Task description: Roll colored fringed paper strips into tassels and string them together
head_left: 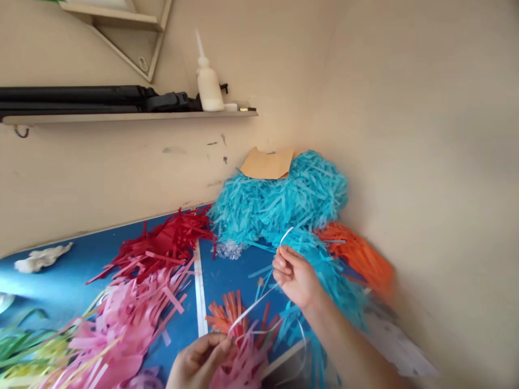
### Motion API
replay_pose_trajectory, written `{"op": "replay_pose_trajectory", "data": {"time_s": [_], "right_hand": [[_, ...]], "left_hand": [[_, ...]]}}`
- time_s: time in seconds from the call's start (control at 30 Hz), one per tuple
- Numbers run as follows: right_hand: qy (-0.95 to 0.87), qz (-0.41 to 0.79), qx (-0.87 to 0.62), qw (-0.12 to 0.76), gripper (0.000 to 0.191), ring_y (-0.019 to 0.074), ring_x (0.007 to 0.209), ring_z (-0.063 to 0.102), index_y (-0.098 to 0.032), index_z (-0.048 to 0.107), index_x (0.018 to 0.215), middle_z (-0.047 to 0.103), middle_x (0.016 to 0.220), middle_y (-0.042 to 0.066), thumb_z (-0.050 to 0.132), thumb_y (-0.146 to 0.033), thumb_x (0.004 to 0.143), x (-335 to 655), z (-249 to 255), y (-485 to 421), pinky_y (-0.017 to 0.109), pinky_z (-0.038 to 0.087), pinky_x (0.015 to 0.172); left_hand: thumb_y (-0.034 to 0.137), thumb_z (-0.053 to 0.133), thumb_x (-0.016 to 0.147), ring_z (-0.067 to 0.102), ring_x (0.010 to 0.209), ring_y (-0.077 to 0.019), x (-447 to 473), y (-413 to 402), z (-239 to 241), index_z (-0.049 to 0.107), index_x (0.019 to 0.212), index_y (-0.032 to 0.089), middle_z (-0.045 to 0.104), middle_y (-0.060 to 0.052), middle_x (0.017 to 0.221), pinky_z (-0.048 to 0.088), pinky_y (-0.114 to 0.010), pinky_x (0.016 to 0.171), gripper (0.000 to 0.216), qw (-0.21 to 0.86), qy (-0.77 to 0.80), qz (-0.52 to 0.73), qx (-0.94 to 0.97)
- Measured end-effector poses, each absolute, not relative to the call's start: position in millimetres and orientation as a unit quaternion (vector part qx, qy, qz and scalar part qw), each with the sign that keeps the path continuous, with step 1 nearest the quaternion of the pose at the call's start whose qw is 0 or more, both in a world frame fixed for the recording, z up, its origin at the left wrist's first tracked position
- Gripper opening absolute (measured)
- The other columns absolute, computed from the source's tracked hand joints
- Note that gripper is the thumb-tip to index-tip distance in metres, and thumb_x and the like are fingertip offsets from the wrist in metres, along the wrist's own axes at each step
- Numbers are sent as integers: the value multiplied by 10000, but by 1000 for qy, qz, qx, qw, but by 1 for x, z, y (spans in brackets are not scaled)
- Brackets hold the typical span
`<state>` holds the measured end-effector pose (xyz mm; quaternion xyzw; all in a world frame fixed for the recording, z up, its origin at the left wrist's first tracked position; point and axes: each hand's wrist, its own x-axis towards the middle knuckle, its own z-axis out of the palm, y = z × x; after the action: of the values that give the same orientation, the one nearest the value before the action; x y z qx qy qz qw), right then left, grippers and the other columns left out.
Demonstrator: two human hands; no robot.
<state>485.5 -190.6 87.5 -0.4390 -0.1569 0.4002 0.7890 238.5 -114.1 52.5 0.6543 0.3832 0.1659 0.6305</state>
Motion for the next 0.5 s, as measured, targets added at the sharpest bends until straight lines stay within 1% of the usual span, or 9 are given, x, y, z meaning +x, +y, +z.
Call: {"op": "replay_pose_trajectory", "data": {"time_s": [0.03, 0.07, 0.1, 0.13, 0.2, 0.27, 0.3, 0.4, 0.5], "right_hand": [[-192, 368, -488, 768, 238, 75, 438, 314, -203, 605, 701, 432, 536, -58, 729, -396, 765, 478, 88, -194, 194, 282, 399], [-233, 329, -541, 738, 230, 80, 448, 327, -202, 632, 709, 436, 530, -53, 710, -404, 786, 469, 88, -198, 203, 280, 413], [-279, 290, -590, 700, 220, 89, 470, 367, -201, 659, 714, 465, 534, -43, 695, -398, 805, 459, 88, -202, 213, 306, 442], [-328, 256, -626, 660, 207, 100, 502, 422, -202, 683, 713, 510, 551, -29, 683, -380, 819, 449, 88, -206, 225, 341, 480], [-417, 215, -655, 593, 186, 122, 558, 514, -210, 710, 699, 595, 594, -9, 664, -325, 837, 430, 87, -212, 243, 389, 546], [-470, 186, -655, 561, 173, 131, 565, 558, -220, 720, 707, 636, 608, -5, 642, -277, 851, 414, 85, -215, 250, 407, 567], [-486, 171, -656, 552, 170, 133, 561, 568, -223, 718, 714, 646, 611, -4, 633, -260, 857, 408, 84, -216, 252, 412, 569], [-511, 123, -662, 534, 180, 138, 559, 579, -219, 696, 710, 650, 608, 1, 614, -237, 870, 398, 82, -214, 259, 418, 572], [-523, 91, -667, 523, 196, 139, 571, 582, -217, 678, 701, 653, 615, 3, 599, -227, 880, 397, 82, -212, 263, 420, 581]], "left_hand": [[532, 752, 685, 697, 790, -210, 239, -115, 53, 764, 718, 205, 756, -63, 816, 558, -252, 726, 329, 621, 399, 200, 644], [515, 775, 664, 694, 905, -223, 239, -117, 53, 774, 746, 211, 763, -70, 926, 553, -259, 801, 314, 616, 415, 237, 626], [503, 799, 636, 682, 985, -232, 239, -119, 55, 781, 771, 216, 757, -76, 1010, 544, -268, 851, 318, 622, 430, 271, 596], [499, 823, 600, 681, 1001, -238, 240, -121, 56, 785, 784, 214, 756, -81, 1032, 545, -279, 859, 341, 640, 442, 296, 554], [481, 868, 522, 714, 859, -231, 243, -127, 61, 784, 778, 193, 774, -86, 900, 573, -296, 773, 394, 697, 460, 315, 451], [426, 906, 455, 710, 685, -199, 248, -132, 67, 769, 741, 172, 762, -63, 739, 575, -285, 660, 406, 743, 468, 321, 354], [389, 919, 436, 697, 634, -179, 250, -135, 69, 755, 713, 166, 750, -46, 696, 566, -268, 624, 392, 754, 468, 328, 323], [327, 923, 447, 652, 553, -116, 253, -139, 75, 713, 668, 165, 716, 2, 641, 524, -207, 553, 345, 762, 454, 351, 299], [343, 901, 506, 645, 561, -113, 253, -140, 75, 703, 693, 164, 709, 8, 649, 521, -210, 558, 325, 752, 444, 353, 336]]}}
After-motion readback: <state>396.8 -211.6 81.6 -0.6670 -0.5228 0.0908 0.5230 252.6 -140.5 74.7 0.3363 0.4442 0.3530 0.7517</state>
